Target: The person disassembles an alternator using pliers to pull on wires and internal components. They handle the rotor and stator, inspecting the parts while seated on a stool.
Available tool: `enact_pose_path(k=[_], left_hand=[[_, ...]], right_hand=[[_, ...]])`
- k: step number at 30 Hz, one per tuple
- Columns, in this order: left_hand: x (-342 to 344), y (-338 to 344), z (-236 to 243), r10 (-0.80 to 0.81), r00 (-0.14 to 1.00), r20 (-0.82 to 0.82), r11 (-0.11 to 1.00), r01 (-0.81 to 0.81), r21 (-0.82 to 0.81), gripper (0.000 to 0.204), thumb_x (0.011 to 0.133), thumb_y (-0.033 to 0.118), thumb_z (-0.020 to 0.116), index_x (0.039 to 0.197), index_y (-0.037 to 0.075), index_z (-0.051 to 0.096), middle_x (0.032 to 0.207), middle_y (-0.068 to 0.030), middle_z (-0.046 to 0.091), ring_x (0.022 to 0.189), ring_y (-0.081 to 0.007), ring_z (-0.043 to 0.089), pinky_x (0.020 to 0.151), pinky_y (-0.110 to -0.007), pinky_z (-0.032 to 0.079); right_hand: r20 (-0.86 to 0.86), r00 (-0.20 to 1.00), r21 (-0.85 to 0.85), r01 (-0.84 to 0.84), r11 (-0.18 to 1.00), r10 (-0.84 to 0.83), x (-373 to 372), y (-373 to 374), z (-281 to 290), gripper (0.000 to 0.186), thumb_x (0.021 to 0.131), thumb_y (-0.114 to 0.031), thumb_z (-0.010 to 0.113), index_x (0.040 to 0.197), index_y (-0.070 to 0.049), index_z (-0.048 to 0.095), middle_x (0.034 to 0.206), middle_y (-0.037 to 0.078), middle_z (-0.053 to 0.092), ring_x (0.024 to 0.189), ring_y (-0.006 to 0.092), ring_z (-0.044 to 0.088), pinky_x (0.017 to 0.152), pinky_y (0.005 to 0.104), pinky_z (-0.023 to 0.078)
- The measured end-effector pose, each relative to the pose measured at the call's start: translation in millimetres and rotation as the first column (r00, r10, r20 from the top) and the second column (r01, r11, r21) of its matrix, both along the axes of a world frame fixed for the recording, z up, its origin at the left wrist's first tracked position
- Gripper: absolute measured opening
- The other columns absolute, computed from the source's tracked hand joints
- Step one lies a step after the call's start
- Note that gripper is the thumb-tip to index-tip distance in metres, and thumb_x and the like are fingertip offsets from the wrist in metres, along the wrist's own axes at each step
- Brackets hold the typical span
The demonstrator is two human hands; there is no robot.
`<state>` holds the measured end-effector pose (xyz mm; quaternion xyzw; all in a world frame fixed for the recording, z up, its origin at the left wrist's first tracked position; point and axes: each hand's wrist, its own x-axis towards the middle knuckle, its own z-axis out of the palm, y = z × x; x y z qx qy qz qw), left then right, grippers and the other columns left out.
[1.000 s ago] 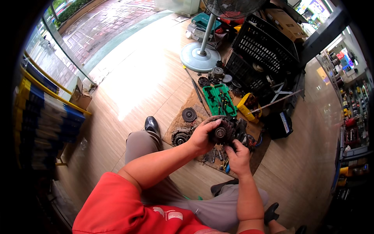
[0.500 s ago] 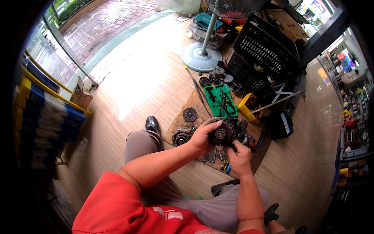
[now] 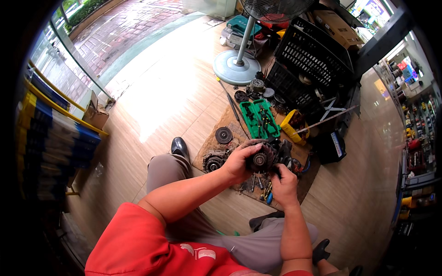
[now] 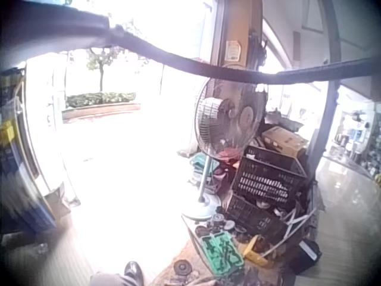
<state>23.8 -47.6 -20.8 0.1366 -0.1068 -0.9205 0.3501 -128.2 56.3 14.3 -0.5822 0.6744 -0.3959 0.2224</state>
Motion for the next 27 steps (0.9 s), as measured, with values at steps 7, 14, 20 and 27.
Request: enact_pose_path(k=[7,14,20,27], left_hand=[[1,3,-2,-0.051,0.998,0.024,0.999,0.051,0.009,0.035,0.096,0.016,0.063,0.128,0.004,0.054,0.113,-0.0111,0.066,0.102,-0.0236,0.067,0.090,-0.039,0.056],[3,5,13,0.010,0.999,0.043,1.000,-0.011,0.007,0.037,0.096,0.018,0.063,0.129,0.005,0.053,0.114,-0.0116,0.066,0.103,-0.0235,0.067,0.090,-0.039,0.056],[3,5,12,-0.005,1.000,0.018,1.000,0.005,-0.007,0.037,0.096,0.018,0.063,0.129,0.005,0.053,0.114,-0.0109,0.066,0.104,-0.0240,0.066,0.091,-0.040,0.056],[4,4,9,-0.026,1.000,0.001,1.000,0.026,0.001,0.035,0.096,0.017,0.062,0.128,0.005,0.054,0.113,-0.0109,0.067,0.104,-0.0241,0.066,0.091,-0.040,0.055]], right_hand=[[-0.002,1.000,0.022,-0.010,1.000,0.010,-1,1,-6,0.014,0.089,-0.001,0.064,0.102,0.001,0.066,0.077,0.012,0.067,0.071,0.0144,0.065,0.067,0.0299,0.051],[0.035,0.994,-0.033,0.102,0.994,-0.101,3,1,-5,0.012,0.091,-0.001,0.061,0.102,0.003,0.065,0.076,0.010,0.066,0.069,0.0123,0.061,0.067,0.0291,0.050],[0.068,0.988,-0.010,0.141,0.990,-0.140,6,3,-5,0.011,0.093,-0.001,0.060,0.102,0.003,0.066,0.076,0.009,0.065,0.069,0.0109,0.059,0.066,0.0278,0.049],[0.051,0.986,-0.065,0.162,0.985,-0.159,-1,4,-9,0.010,0.093,-0.002,0.062,0.101,0.001,0.067,0.071,0.011,0.063,0.064,0.0148,0.060,0.062,0.0299,0.049]])
